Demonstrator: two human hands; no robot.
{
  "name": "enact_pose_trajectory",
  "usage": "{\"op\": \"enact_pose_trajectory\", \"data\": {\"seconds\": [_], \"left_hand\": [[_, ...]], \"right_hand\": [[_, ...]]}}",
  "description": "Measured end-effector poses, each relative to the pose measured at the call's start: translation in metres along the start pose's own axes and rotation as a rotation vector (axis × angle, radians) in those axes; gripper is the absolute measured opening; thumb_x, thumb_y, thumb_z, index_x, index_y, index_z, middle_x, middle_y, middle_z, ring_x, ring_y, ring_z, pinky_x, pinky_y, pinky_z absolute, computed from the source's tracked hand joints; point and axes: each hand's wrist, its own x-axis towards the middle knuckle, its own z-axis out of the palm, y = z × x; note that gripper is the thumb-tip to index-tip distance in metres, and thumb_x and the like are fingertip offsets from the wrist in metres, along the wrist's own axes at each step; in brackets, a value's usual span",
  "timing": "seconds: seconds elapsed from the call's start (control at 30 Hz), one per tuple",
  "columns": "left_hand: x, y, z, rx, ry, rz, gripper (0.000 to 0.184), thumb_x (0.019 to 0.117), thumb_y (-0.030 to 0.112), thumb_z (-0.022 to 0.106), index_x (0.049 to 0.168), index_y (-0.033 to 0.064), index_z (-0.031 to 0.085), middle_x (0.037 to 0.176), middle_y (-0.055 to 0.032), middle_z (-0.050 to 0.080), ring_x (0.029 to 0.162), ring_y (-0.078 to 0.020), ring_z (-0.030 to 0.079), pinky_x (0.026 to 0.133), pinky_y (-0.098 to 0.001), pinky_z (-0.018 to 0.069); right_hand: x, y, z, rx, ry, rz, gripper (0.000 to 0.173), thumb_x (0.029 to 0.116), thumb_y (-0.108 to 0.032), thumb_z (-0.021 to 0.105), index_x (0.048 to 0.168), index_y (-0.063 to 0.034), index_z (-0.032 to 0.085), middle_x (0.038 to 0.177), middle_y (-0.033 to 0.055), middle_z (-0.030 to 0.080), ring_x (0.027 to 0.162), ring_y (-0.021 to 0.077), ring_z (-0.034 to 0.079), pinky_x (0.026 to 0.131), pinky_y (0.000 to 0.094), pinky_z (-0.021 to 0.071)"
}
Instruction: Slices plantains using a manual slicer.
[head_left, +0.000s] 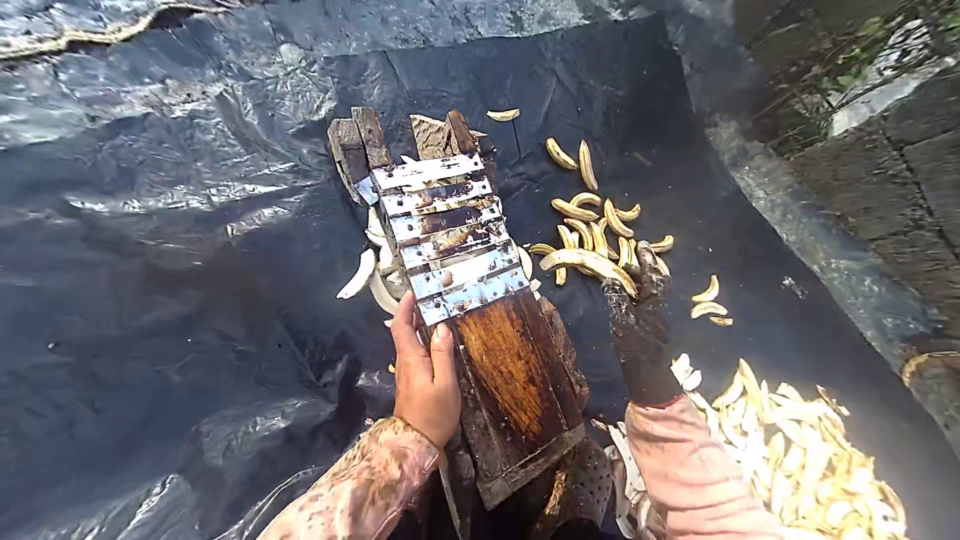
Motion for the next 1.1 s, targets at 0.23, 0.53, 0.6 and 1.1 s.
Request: {"op": "enact_pose_trajectory", "data": {"seconds": [0.23, 0.53, 0.6, 1.1], "left_hand": [[0.002, 0.001, -0.005, 0.031, -0.030, -0.002, 0.062, 0.1065, 0.029, 0.036, 0.159, 0.0004, 0.019, 0.156, -0.0249, 0.040, 0.144, -0.0267, 0.044, 0.118, -0.0415, 0.0371], [0.002, 0.001, -0.007, 0.061, -0.062, -0.051, 0.061, 0.1069, 0.028, 0.035, 0.161, 0.0035, 0.019, 0.159, -0.0253, 0.037, 0.146, -0.0339, 0.040, 0.119, -0.0480, 0.0347], [0.002, 0.001, -0.007, 0.065, -0.063, -0.038, 0.062, 0.1073, 0.028, 0.034, 0.161, 0.0024, 0.018, 0.160, -0.0253, 0.035, 0.147, -0.0338, 0.039, 0.120, -0.0472, 0.0336], [0.004, -0.004, 0.001, 0.004, -0.010, 0.051, 0.063, 0.1059, 0.029, 0.036, 0.157, -0.0047, 0.022, 0.154, -0.0268, 0.042, 0.143, -0.0241, 0.045, 0.118, -0.0357, 0.0375]], "right_hand": [[-0.080, -0.065, -0.011, 0.269, 0.001, -0.678, 0.023, 0.0991, -0.009, 0.061, 0.120, -0.0152, 0.067, 0.124, 0.0117, 0.062, 0.130, 0.0215, 0.055, 0.115, 0.0383, 0.0436], [-0.085, -0.106, -0.012, -0.041, -0.192, -0.484, 0.056, 0.1030, -0.047, 0.043, 0.140, -0.0094, 0.062, 0.148, 0.0176, 0.055, 0.144, 0.0341, 0.045, 0.122, 0.0597, 0.0245], [-0.075, -0.115, 0.016, -0.145, -0.236, -0.445, 0.065, 0.1030, -0.050, 0.043, 0.150, -0.0068, 0.051, 0.155, 0.0175, 0.048, 0.148, 0.0345, 0.039, 0.123, 0.0604, 0.0207], [0.093, -0.201, 0.144, -0.330, -0.251, -0.184, 0.074, 0.1000, -0.068, 0.032, 0.162, -0.0278, 0.028, 0.168, 0.0122, 0.027, 0.155, 0.0315, 0.023, 0.123, 0.0650, 0.0107]]}}
